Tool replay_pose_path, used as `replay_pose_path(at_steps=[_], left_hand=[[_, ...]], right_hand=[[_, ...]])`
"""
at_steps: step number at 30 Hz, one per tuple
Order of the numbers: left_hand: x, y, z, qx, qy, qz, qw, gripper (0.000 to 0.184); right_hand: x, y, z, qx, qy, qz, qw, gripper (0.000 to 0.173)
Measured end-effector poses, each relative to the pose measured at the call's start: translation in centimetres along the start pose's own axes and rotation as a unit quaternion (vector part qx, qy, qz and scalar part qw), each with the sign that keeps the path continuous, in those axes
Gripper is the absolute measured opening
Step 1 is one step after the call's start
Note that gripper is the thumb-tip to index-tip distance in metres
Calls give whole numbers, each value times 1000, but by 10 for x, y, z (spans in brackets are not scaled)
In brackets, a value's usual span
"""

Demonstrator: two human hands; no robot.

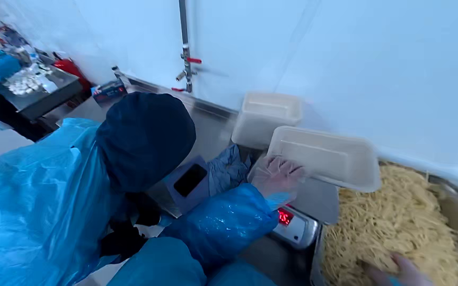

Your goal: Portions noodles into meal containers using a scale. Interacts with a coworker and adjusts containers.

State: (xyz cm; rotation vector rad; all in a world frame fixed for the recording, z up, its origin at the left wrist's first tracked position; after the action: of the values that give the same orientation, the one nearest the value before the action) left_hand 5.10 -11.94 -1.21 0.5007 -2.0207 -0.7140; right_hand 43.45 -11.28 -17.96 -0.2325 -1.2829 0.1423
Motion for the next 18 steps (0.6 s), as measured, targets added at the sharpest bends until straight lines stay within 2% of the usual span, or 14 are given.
replay_pose_path(at_steps=[2,4,7,11,14,16,18], left_hand=[[-16,-32,-6,-6,7,53,999,27],[-27,-50,-6,-17,34,100,994,27],[-35,-63,-5,13,40,157,987,39],[-29,-72,-3,60,-10,221,973,54],[-16,-80,9,107,-57,175,977,47],[-4,-85,19,151,-104,122,975,37],[10,-89,31,188,-150,89,966,35]], right_hand=[[5,-6,10,-15,8,9,1000,77],[4,-5,8,-17,10,9,1000,76],[4,-4,7,-35,19,6,999,80],[6,-5,10,-55,28,5,998,78],[18,-8,14,-23,31,-9,999,71],[41,-11,15,7,29,-26,999,66],[74,-26,39,14,53,-62,997,59]])
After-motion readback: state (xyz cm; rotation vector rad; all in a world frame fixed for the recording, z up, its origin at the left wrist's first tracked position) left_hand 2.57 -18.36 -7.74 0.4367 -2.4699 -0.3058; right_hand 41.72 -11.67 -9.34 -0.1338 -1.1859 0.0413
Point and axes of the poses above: each hand's wrist, its own y-axis towards the middle knuckle, its own x-axis out of the back of the hand, z = x × y, the point moved 6 cm from there along y, towards the middle knuckle, and after that the axes turned 8 degrees about x, right-handed, at the moved point
